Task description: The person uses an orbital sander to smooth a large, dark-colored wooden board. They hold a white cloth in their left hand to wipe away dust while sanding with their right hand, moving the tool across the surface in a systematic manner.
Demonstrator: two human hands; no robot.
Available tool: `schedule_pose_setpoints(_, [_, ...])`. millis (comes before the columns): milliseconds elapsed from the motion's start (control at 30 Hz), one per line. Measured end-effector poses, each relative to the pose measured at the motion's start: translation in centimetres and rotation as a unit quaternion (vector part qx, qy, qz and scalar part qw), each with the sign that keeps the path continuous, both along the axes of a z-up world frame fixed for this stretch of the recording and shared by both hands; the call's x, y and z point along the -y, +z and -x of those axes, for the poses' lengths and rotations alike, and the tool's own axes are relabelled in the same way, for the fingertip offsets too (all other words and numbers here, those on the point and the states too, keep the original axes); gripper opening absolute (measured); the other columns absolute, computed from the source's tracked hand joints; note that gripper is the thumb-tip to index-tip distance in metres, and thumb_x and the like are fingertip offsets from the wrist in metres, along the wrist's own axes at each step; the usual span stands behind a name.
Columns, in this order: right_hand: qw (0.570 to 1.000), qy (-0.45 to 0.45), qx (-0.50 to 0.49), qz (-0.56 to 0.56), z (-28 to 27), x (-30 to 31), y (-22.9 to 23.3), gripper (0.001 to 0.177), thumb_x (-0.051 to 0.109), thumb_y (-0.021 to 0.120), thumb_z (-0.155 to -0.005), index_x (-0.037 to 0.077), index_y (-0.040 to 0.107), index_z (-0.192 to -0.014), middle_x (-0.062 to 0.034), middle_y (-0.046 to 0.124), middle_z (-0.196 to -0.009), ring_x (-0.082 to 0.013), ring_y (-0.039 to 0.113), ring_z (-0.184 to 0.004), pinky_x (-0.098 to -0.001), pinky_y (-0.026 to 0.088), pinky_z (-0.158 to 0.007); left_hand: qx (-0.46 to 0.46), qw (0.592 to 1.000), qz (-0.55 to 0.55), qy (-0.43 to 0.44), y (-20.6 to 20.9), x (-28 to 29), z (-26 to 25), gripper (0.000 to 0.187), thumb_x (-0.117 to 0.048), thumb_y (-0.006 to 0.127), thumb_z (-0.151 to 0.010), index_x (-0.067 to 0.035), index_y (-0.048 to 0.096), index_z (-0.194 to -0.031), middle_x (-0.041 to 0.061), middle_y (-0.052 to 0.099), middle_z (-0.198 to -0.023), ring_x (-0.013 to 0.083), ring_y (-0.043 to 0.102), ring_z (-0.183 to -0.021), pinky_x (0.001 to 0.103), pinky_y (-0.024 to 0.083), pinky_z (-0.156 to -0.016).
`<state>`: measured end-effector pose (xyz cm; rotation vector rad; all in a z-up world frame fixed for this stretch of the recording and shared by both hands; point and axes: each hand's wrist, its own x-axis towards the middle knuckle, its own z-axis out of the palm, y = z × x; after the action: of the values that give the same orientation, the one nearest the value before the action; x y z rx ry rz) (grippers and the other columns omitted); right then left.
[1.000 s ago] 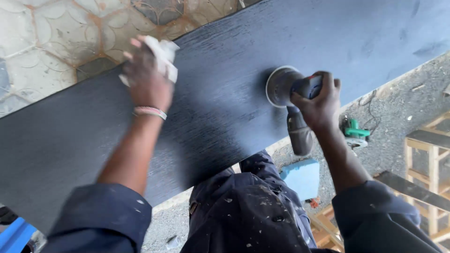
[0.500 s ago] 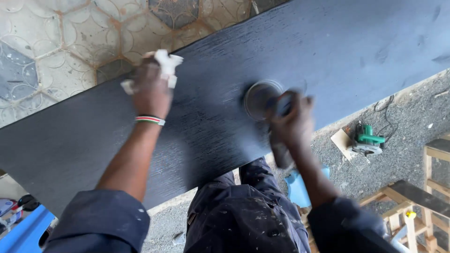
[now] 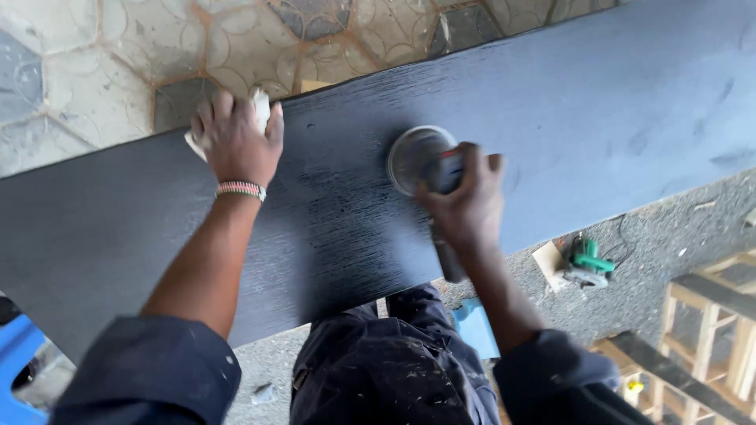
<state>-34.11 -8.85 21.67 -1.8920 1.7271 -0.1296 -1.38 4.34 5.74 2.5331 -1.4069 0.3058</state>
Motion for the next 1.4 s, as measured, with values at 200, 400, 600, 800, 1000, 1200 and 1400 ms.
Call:
schedule_pose_setpoints(200, [0.993,0.091,-0.014,-0.068,-8.1,-1.7,1.3,0.069,0.043,0.097,-0.075,0.022,0.067,-0.134,-0.0114,0.057,-0.136,-0.0441,0.077,-0.1,-0.0633,0.068,-0.077,-0.074,0.996,-0.024,0.034,-4.9,4.2,-3.4,0.047,-0.053,0.084,-0.118,-0.013,0.08,-0.094,0.008,0.079,-0.093,0.0337,0.076,-0.087,0.052,0.058,-0.065])
schedule_pose_setpoints(400, [1.0,0.014,-0.005,-0.023,-5.1,5.9,-0.9,0.072,0.046,0.101,-0.073,0.027,0.065,-0.131,-0.0135,0.061,-0.131,-0.0479,0.081,-0.096,-0.066,0.066,-0.077,-0.043,0.993,-0.051,0.093,-5.9,4.6,-3.3,0.042,-0.06,0.085,-0.11,-0.025,0.082,-0.086,0.001,0.082,-0.085,0.0338,0.077,-0.078,0.058,0.052,-0.047])
schedule_pose_setpoints(600, [0.991,-0.073,0.086,0.073,2.6,18.5,-2.5,0.051,0.022,0.098,-0.079,0.021,0.068,-0.119,0.0,0.082,-0.1,-0.0135,0.074,-0.079,-0.0375,0.062,-0.059,-0.027,0.996,-0.025,0.077,-4.9,4.8,-2.7,0.042,-0.062,0.085,-0.113,-0.026,0.085,-0.09,0.001,0.08,-0.086,0.033,0.077,-0.074,0.053,0.054,-0.053])
schedule_pose_setpoints(800, [0.991,-0.116,0.036,0.056,1.4,15.8,-2.3,0.048,0.03,0.088,-0.081,0.022,0.064,-0.121,-0.0037,0.072,-0.096,-0.0179,0.057,-0.058,-0.0434,0.045,-0.034,-0.019,0.997,-0.039,0.071,-3.4,5.1,-2.0,0.051,-0.062,0.075,-0.118,-0.023,0.079,-0.087,-0.002,0.08,-0.084,0.0304,0.077,-0.08,0.051,0.053,-0.05])
schedule_pose_setpoints(1000, [0.997,0.0,-0.073,0.0,-8.3,3.6,0.3,0.066,0.047,0.092,-0.074,0.026,0.069,-0.132,-0.0126,0.062,-0.13,-0.042,0.073,-0.096,-0.0618,0.06,-0.079,-0.073,0.996,-0.005,0.045,-4.5,4.4,-2.4,0.051,-0.046,0.065,-0.123,-0.018,0.08,-0.083,0.003,0.081,-0.083,0.0314,0.077,-0.077,0.049,0.057,-0.062])
schedule_pose_setpoints(1200, [0.996,0.049,0.017,-0.067,-11.9,0.4,2.4,0.079,0.024,0.097,-0.079,0.013,0.062,-0.15,-0.0239,0.055,-0.128,-0.0746,0.075,-0.103,-0.0832,0.066,-0.086,-0.069,0.995,-0.037,0.061,-3.8,4.5,-2.4,0.038,-0.043,0.066,-0.112,-0.023,0.075,-0.082,0.003,0.072,-0.075,0.0283,0.081,-0.076,0.045,0.067,-0.066])
schedule_pose_setpoints(1400, [0.998,0.036,0.033,0.034,-3.9,8.4,-1.7,0.07,0.029,0.099,-0.082,0.013,0.065,-0.141,-0.0291,0.058,-0.123,-0.0727,0.074,-0.11,-0.0786,0.064,-0.088,-0.065,0.995,-0.047,0.063,-2.3,4.8,-2.1,0.035,-0.045,0.07,-0.109,-0.021,0.079,-0.084,0.003,0.075,-0.077,0.0294,0.083,-0.078,0.046,0.067,-0.067])
